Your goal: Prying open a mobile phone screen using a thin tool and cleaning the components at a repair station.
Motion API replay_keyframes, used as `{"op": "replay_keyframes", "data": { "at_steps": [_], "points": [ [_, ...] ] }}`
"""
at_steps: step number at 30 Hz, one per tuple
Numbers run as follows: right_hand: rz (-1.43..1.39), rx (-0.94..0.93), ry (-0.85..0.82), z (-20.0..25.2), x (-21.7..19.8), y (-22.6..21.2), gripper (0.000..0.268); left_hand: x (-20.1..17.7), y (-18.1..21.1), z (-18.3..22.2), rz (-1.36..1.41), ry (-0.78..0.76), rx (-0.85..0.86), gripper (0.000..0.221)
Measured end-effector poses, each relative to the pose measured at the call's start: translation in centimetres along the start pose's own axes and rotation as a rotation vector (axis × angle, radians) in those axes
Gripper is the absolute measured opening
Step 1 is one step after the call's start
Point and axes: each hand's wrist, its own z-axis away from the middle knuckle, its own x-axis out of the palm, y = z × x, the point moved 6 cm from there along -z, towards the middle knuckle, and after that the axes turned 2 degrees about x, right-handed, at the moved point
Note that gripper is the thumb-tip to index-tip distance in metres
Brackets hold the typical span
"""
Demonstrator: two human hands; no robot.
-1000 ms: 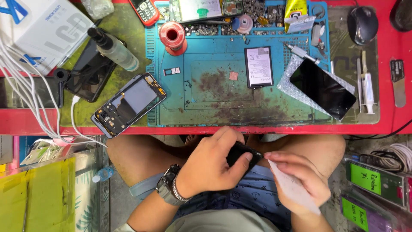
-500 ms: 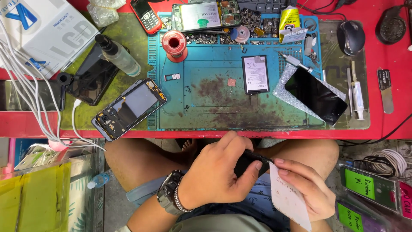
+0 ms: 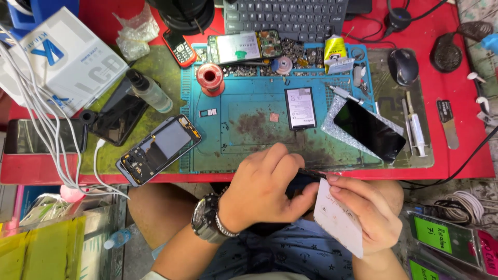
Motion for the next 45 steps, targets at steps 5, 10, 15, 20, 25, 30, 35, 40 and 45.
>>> {"op": "replay_keyframes", "data": {
  "at_steps": [5, 10, 15, 20, 25, 30, 35, 40, 45],
  "points": [
    [-0.041, -0.131, 0.058, -1.3, 1.7, 3.7, 0.035, 2.8, -3.8, -0.8, -0.145, 0.119, 0.099, 0.039],
    [-0.125, -0.168, 0.132, -1.8, 2.7, 5.3, 0.025, 5.2, -5.5, -0.5, -0.200, 0.219, -0.003, 0.045],
    [0.088, -0.214, 0.215, -3.3, 2.2, 5.0, 0.003, 6.6, -5.2, -1.5, -0.193, 0.227, -0.066, 0.051],
    [0.075, -0.116, 0.181, -3.7, 1.8, 6.4, 0.006, 6.7, -4.8, -2.5, -0.261, 0.196, -0.088, 0.050],
    [0.099, -0.143, 0.159, -4.3, 1.8, 7.4, 0.006, 7.6, -5.0, -3.0, -0.278, 0.201, -0.102, 0.049],
    [0.106, -0.153, 0.163, -3.9, 1.6, 8.2, 0.008, 7.8, -5.0, -3.1, -0.287, 0.196, -0.111, 0.047],
    [0.187, -0.099, 0.137, -3.9, 2.1, 7.7, 0.007, 7.6, -5.0, -3.5, -0.244, 0.128, -0.156, 0.042],
    [0.301, -0.036, 0.115, -4.2, 2.4, 7.8, 0.013, 7.9, -5.3, -3.7, -0.188, 0.053, -0.195, 0.037],
    [0.231, 0.044, 0.156, -3.9, 2.5, 8.6, 0.013, 7.7, -5.3, -3.8, -0.216, 0.088, -0.216, 0.034]
  ]
}}
